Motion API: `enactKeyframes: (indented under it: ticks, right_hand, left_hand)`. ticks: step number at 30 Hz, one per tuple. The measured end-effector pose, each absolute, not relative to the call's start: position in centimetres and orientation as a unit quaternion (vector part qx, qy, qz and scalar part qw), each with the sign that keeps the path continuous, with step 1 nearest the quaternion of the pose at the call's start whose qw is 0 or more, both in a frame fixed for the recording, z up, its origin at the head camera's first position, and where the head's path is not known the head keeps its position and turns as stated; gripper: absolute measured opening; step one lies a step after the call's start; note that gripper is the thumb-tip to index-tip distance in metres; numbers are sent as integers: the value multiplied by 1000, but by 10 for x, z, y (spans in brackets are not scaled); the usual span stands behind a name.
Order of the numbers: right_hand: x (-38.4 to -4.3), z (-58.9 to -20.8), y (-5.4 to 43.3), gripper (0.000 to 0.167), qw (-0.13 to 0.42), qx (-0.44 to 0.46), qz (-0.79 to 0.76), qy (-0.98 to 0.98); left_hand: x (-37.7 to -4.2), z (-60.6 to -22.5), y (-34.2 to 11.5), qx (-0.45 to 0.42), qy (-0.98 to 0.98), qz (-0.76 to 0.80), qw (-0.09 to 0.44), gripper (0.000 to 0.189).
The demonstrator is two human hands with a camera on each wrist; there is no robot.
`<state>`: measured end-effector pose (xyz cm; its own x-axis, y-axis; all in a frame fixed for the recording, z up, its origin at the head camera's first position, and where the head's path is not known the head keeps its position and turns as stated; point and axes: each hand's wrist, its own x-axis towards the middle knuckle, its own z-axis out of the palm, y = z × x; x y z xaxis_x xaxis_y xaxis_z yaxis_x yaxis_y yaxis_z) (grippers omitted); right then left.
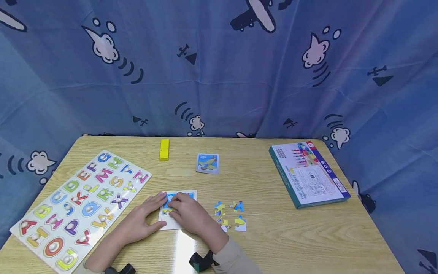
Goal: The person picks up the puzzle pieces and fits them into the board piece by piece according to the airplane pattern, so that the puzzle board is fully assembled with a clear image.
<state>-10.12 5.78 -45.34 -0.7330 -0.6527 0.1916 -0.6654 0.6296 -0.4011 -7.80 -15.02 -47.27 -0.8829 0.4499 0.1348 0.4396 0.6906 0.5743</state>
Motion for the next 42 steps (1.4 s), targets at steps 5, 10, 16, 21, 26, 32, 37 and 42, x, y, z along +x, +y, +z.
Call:
enactKeyframes:
  ticks: [5, 10, 16, 21, 26, 32, 37, 42]
  right_hand:
    - [-98, -455, 53, 27, 31, 357, 216, -909]
    - [-96, -457, 51, 26, 49, 355, 205, -911]
    - [-97, -459, 51, 25, 55, 361, 201, -909]
    - [-98, -460, 51, 25, 29, 334, 234, -913]
    - [-99, -462, 52, 23, 27, 324, 249, -912]
    - [-99, -462, 52, 21, 35, 332, 252, -908]
    - [-100, -462, 52, 22, 41, 338, 254, -905]
    - [-100, -461, 52, 22, 32, 334, 256, -907]
  left_hand:
    - [-78, -473, -151, 244, 919, 308, 4, 69]
    - [-79, -474, -151, 242, 920, 308, 11, 69]
    - [-79, -475, -151, 251, 920, 302, 6, 68]
    - [-78, -475, -150, 245, 920, 306, -10, 64]
    - [-80, -476, -143, 231, 921, 312, -29, 57]
    - [-84, -475, -136, 227, 921, 316, -34, 57]
    - [-85, -475, -134, 230, 916, 328, -22, 54]
    - [-88, -476, -132, 218, 913, 345, -25, 46]
